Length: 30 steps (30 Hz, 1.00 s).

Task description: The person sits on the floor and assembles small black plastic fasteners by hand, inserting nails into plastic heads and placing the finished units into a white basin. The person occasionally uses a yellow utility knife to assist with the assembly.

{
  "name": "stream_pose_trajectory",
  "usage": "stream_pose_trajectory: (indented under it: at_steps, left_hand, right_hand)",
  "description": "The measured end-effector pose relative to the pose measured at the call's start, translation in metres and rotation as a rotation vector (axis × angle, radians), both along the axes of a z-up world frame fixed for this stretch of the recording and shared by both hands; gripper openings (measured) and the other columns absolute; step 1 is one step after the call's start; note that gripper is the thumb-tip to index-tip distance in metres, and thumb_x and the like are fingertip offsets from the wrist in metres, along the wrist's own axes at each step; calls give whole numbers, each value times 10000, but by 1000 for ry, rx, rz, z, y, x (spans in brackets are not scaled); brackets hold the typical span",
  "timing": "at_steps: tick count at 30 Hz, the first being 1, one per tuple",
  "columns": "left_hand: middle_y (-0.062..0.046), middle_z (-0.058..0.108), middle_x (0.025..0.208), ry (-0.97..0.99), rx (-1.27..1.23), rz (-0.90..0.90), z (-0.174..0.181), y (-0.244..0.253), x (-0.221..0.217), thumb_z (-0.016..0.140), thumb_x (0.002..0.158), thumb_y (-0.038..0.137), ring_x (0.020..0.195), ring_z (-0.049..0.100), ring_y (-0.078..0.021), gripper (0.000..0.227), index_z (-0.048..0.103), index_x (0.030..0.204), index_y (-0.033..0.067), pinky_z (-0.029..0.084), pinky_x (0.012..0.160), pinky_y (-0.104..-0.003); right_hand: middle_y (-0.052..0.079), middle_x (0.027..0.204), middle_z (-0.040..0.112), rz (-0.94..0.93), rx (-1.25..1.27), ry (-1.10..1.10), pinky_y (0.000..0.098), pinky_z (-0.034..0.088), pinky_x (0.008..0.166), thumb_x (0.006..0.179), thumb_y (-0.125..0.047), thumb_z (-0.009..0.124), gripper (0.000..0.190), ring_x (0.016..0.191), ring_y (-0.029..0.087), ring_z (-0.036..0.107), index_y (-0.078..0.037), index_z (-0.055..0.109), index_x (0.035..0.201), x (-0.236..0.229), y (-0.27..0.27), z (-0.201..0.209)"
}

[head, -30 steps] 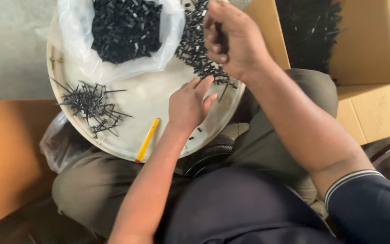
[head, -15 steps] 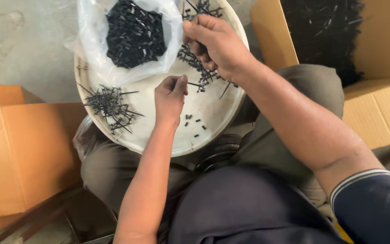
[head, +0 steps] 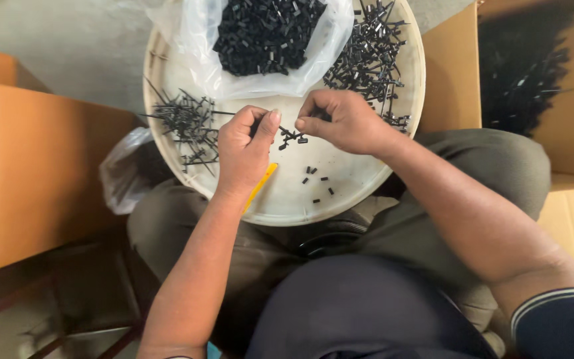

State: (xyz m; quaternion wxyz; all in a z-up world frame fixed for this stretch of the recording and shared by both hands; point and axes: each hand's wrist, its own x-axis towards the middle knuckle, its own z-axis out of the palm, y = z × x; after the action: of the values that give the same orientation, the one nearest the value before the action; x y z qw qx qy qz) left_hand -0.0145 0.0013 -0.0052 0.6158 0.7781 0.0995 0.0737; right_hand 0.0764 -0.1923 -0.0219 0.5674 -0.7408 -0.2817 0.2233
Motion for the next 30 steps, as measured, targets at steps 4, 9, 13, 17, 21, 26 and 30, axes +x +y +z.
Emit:
stream_pose_trajectory:
  at_steps: [4, 9, 13, 17, 21, 26, 30]
  left_hand:
    - [17, 644, 753, -46, -70, -33, -12, 2, 12, 648, 1055, 293, 689, 554, -62, 291, 705, 983, 17, 462, 632, -241]
    - [-54, 725, 952, -325, 257, -155, -7, 8, 22, 646, 1065, 246, 782, 683, -186, 210, 706, 1048, 45, 527, 684, -298]
    - [-54, 710, 917, -401, 496, -151, 3, 7, 26, 677, 1028, 191, 817, 685, -273, 122, 712, 994, 79, 519, 686, -367]
    - [-62, 677, 870, -475, 601, -156, 8, 7, 25, 696, 982, 172, 796, 665, -287, 108, 698, 972, 65, 510, 680, -398]
    - [-53, 682, 878, -404, 488, -52, 12, 11, 29, 693, 1023, 178, 781, 659, -275, 123, 686, 968, 68, 501, 664, -379]
    - [-67, 663, 840, -377, 495, -47, 6, 11, 30, 706, 1011, 164, 743, 647, -277, 126, 685, 969, 47, 487, 632, -380]
    - [-73, 673, 871, -336, 495, -9, 2, 11, 32, 688, 1030, 144, 741, 649, -265, 110, 684, 974, 50, 492, 637, -368]
  right_hand:
    - [48, 801, 691, -95, -99, -210, 289, 514, 655, 976, -195, 744, 220, 705, 83, 612, -20, 625, 916, -3, 10, -11]
    - [43, 750, 643, -223, -148, -193, 292, 487, 620, 1005, -191, 722, 238, 688, 93, 544, -20, 600, 893, 2, 17, -23]
    - [6, 754, 565, -253, -112, 58, 278, 434, 577, 1075, -218, 651, 235, 684, 79, 469, -51, 593, 920, 4, 17, -36]
    - [2, 745, 554, -388, 351, 755, 249, 343, 464, 1095, -241, 608, 232, 580, 97, 454, -84, 549, 935, 12, 10, -43]
    - [61, 834, 640, -285, 385, 894, 260, 410, 501, 1061, -245, 570, 200, 636, 141, 568, -64, 569, 975, 19, 4, -37]
    - [126, 990, 656, -157, 412, 898, 291, 450, 588, 1118, -333, 487, 322, 766, 188, 597, -26, 586, 1120, 12, 2, -32]
    - [152, 1079, 666, -139, 415, 917, 300, 500, 654, 1086, -472, 341, 569, 856, 209, 621, 8, 594, 1256, 14, -1, -26]
